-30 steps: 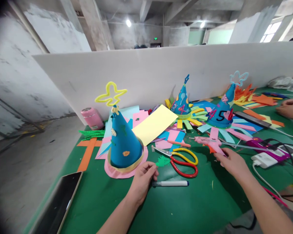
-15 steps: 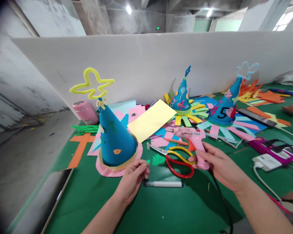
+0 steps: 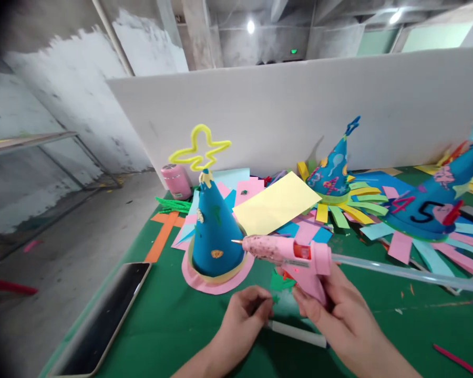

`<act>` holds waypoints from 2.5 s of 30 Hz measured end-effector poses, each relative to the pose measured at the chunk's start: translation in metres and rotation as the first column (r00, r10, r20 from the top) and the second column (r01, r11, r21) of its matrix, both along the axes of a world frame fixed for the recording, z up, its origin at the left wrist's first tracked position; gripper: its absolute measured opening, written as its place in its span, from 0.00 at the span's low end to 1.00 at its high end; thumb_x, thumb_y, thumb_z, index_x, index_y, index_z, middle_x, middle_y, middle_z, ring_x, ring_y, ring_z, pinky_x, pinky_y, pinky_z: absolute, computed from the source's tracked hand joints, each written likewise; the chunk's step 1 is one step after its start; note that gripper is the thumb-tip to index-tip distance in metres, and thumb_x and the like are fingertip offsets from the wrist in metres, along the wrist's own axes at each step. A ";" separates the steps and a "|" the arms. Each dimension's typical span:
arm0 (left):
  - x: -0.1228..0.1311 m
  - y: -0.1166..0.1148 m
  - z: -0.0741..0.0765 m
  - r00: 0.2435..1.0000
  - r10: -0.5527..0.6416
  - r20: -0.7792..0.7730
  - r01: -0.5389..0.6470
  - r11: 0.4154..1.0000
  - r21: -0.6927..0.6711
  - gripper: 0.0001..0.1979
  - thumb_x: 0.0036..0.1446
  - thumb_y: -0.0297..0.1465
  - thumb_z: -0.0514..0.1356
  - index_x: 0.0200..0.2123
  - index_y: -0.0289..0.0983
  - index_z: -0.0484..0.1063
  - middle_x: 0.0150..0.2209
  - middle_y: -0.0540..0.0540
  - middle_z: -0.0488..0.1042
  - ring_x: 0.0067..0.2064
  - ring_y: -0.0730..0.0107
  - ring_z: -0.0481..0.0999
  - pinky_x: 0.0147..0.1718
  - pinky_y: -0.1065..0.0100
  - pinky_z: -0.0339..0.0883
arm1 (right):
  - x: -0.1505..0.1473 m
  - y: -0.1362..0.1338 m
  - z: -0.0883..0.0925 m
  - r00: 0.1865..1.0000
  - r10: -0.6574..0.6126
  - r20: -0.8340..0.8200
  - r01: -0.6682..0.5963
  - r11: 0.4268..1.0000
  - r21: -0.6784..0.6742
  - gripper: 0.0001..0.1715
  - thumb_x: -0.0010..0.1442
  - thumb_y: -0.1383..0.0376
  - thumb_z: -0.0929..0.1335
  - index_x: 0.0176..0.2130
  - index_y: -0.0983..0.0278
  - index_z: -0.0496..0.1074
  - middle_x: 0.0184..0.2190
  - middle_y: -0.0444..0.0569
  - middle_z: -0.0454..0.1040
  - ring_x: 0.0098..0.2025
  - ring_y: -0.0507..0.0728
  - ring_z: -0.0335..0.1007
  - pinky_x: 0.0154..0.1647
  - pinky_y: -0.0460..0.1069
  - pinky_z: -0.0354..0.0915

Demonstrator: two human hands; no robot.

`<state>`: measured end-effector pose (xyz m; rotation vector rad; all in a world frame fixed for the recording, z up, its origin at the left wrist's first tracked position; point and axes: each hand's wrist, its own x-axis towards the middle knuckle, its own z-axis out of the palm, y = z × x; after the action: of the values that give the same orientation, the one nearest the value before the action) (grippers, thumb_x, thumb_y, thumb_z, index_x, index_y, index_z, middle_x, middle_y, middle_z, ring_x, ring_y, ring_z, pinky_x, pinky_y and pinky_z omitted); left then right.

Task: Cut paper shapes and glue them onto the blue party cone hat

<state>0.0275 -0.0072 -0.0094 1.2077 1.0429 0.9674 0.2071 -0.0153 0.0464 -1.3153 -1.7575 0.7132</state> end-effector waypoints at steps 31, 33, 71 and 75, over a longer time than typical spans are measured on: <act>-0.070 0.011 -0.007 0.703 0.389 -0.596 0.333 0.560 0.759 0.11 0.52 0.20 0.52 0.37 0.37 0.67 0.41 0.44 0.73 0.45 0.61 0.67 0.46 0.55 0.53 | -0.057 0.003 -0.019 0.986 0.080 0.147 -0.088 0.995 0.051 0.21 0.59 0.64 0.61 0.52 0.60 0.54 0.45 0.52 0.67 0.44 0.59 0.67 0.44 0.51 0.64; -0.069 0.013 -0.008 0.712 0.382 -0.590 0.329 0.561 0.760 0.10 0.51 0.20 0.52 0.37 0.36 0.67 0.40 0.44 0.73 0.44 0.61 0.67 0.44 0.56 0.55 | -0.059 0.004 -0.017 0.980 0.116 0.160 -0.127 0.990 0.059 0.19 0.59 0.65 0.61 0.51 0.59 0.56 0.46 0.51 0.67 0.44 0.59 0.67 0.45 0.51 0.64; -0.091 0.018 -0.001 0.734 0.479 -0.482 0.159 0.568 0.807 0.09 0.51 0.20 0.52 0.31 0.37 0.67 0.34 0.44 0.70 0.40 0.64 0.69 0.41 0.60 0.59 | -0.072 -0.004 -0.027 0.988 0.046 0.147 -0.046 0.999 -0.005 0.20 0.59 0.64 0.61 0.51 0.61 0.57 0.43 0.53 0.70 0.41 0.62 0.68 0.37 0.52 0.66; -0.094 0.020 -0.003 0.734 0.473 -0.487 0.169 0.568 0.805 0.08 0.51 0.20 0.52 0.31 0.37 0.67 0.34 0.44 0.71 0.40 0.64 0.69 0.40 0.60 0.60 | -0.081 0.000 -0.016 0.976 0.082 0.202 -0.086 0.996 0.009 0.17 0.59 0.63 0.61 0.49 0.61 0.59 0.38 0.51 0.72 0.37 0.60 0.69 0.37 0.51 0.66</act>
<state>-0.0665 0.0129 -0.0122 2.4310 1.3211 1.2645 0.1258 -0.0151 0.0301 -1.3466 -1.9870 0.6263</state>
